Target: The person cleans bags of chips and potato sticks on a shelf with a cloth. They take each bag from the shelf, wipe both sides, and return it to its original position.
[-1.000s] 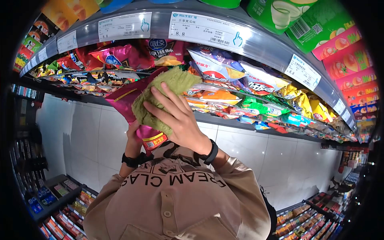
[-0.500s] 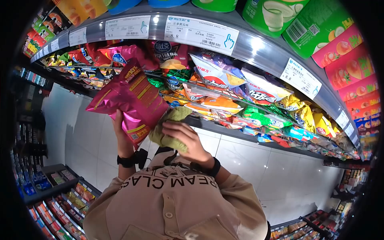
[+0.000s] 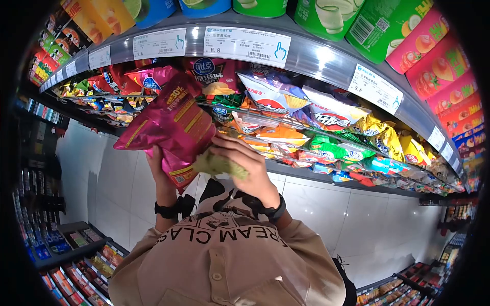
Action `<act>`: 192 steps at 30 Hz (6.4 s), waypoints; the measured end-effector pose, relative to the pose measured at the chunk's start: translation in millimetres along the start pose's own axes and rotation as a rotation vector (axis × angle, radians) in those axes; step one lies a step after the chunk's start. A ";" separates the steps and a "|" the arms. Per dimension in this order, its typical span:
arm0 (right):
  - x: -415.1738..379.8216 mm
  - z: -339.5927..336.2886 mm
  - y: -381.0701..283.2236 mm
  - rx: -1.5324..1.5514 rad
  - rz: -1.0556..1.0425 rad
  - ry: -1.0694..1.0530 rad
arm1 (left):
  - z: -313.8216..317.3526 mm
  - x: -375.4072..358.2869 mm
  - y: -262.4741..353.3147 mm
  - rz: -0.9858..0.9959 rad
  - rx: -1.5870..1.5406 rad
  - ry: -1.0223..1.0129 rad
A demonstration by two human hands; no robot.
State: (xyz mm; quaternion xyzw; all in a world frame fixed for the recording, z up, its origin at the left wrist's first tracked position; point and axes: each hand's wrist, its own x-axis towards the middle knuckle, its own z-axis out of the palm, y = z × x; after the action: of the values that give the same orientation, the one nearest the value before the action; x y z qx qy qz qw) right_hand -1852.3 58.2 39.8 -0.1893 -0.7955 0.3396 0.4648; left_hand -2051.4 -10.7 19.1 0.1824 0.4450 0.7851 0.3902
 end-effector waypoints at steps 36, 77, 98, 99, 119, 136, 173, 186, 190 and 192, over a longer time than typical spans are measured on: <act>65.0 -8.1 55.7 1.079 0.479 0.305 | 72.4 56.1 -62.5 1.347 1.264 -0.521; -14.8 -58.4 70.9 -0.624 0.431 0.734 | 55.4 130.2 -74.9 0.679 1.370 -0.516; 10.2 -102.3 115.7 -0.189 0.488 0.524 | 75.5 158.7 -40.3 0.044 0.683 -0.658; 10.4 -101.6 113.1 -0.150 0.494 0.573 | 75.9 162.5 -29.5 -0.010 0.896 -0.606; -4.7 -39.0 66.1 -0.770 0.010 0.830 | 41.6 191.3 -39.2 -0.037 0.841 -0.934; 77.0 40.6 87.8 -0.751 0.337 0.189 | 34.8 186.4 -19.3 0.223 1.059 -0.814; 10.5 -85.9 121.9 -0.312 0.535 0.556 | 175.3 85.3 -123.0 0.947 1.282 -0.735; 5.5 -76.6 86.7 -0.256 0.458 0.580 | 155.9 61.1 -99.6 0.989 1.237 -0.819; -38.2 -81.0 62.3 -0.326 0.330 0.936 | 140.8 21.4 -83.6 0.867 1.411 -0.817; -57.5 -98.5 60.8 -0.719 0.246 0.936 | 142.0 8.6 -87.6 0.818 1.390 -0.840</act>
State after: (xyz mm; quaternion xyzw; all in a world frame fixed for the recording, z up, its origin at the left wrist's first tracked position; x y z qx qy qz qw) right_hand -1739.1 101.0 -5.6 -0.5547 -0.5435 -0.0189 0.6298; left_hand -1927.3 101.2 21.2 0.7915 0.5399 0.2860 0.0131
